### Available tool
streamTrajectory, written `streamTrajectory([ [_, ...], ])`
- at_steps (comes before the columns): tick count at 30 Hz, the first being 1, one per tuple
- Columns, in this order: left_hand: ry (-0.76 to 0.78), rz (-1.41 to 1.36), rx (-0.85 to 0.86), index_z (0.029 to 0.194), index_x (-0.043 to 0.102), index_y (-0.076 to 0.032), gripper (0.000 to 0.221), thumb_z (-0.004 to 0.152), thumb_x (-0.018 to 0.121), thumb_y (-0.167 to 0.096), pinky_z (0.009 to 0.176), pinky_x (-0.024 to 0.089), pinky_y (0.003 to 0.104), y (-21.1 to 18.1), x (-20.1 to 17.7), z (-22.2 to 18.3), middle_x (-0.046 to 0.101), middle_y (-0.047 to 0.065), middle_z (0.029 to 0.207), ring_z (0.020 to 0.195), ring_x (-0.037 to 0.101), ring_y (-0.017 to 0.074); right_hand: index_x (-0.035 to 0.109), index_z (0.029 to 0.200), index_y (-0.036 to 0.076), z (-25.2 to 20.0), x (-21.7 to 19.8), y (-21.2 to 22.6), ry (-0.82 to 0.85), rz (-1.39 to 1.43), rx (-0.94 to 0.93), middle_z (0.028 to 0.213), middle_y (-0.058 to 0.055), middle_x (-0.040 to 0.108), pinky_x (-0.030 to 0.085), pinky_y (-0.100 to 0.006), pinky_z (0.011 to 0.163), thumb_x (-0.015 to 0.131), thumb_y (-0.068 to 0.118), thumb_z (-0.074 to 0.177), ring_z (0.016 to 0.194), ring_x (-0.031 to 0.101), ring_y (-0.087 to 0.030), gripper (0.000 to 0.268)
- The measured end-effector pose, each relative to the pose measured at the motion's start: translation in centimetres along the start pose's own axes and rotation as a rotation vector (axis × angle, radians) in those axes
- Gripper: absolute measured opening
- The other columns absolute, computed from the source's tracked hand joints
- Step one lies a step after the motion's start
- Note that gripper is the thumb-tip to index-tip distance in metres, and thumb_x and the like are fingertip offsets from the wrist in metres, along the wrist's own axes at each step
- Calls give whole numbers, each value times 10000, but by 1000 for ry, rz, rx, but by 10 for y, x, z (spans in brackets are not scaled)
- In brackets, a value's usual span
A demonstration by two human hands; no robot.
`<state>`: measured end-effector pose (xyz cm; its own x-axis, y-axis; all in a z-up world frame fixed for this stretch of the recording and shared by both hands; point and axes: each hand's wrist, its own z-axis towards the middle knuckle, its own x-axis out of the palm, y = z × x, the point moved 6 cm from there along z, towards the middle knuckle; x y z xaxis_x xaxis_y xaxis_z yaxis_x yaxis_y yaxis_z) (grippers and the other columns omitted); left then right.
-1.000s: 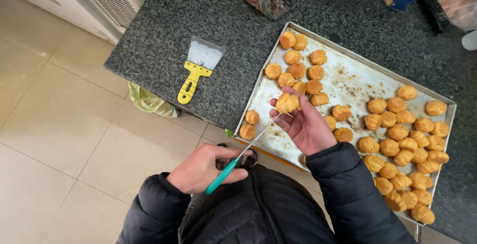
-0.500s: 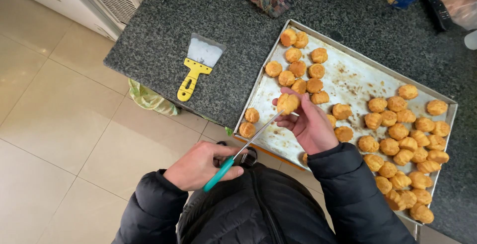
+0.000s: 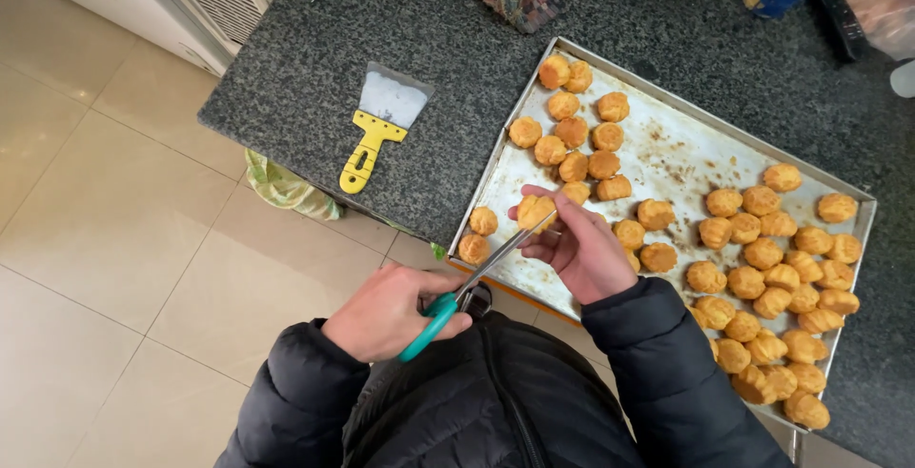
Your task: Snipping the tops of small pastry balls on a baking tray using scissors
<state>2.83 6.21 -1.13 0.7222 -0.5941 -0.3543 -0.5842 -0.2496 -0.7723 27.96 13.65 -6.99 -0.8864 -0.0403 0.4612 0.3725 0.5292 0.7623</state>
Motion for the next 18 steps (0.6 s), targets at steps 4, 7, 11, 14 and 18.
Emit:
streamTrajectory([
  [4, -11, -10, 6, 1170, 893, -286, 388, 858, 873, -515, 857, 649, 414, 0, 2, 1, 783, -17, 717, 792, 787, 213, 659, 1565, -45, 3, 1, -10, 26, 47, 52, 997, -242, 814, 757, -419, 769, 494, 315, 1202, 859, 870, -365, 537],
  [7, -10, -29, 29, 1196, 901, -278, 403, 845, 887, -474, 806, 627, 418, 3, 5, 1, 731, 11, 631, 711, 738, 229, 657, 1573, -35, 1, 3, -9, 36, 59, 77, 942, -195, 800, 759, -407, 771, 513, 329, 1197, 864, 875, -363, 543],
  [11, -22, -65, 37, 1220, 914, -299, 418, 822, 932, -427, 751, 612, 341, 12, 8, 2, 671, -15, 553, 648, 697, 175, 661, 1573, -31, 2, 4, -10, 27, 57, 84, 956, -196, 813, 760, -400, 777, 552, 338, 1183, 865, 875, -348, 548],
  [14, -12, -108, 48, 1231, 922, -328, 415, 824, 951, -403, 744, 600, 303, 11, 7, 0, 648, -24, 531, 635, 670, 147, 639, 1597, -20, 6, 0, -10, 11, 62, 65, 947, -212, 814, 762, -402, 783, 586, 320, 1172, 861, 875, -348, 547],
  [18, -15, -389, 101, 1323, 904, -165, 499, 842, 1003, -248, 598, 571, 235, 5, 1, -8, 726, 50, 525, 529, 704, 111, 593, 1648, 18, 13, -12, -15, -11, 70, 45, 1069, -296, 815, 763, -412, 805, 607, 251, 1158, 909, 870, -376, 543],
])
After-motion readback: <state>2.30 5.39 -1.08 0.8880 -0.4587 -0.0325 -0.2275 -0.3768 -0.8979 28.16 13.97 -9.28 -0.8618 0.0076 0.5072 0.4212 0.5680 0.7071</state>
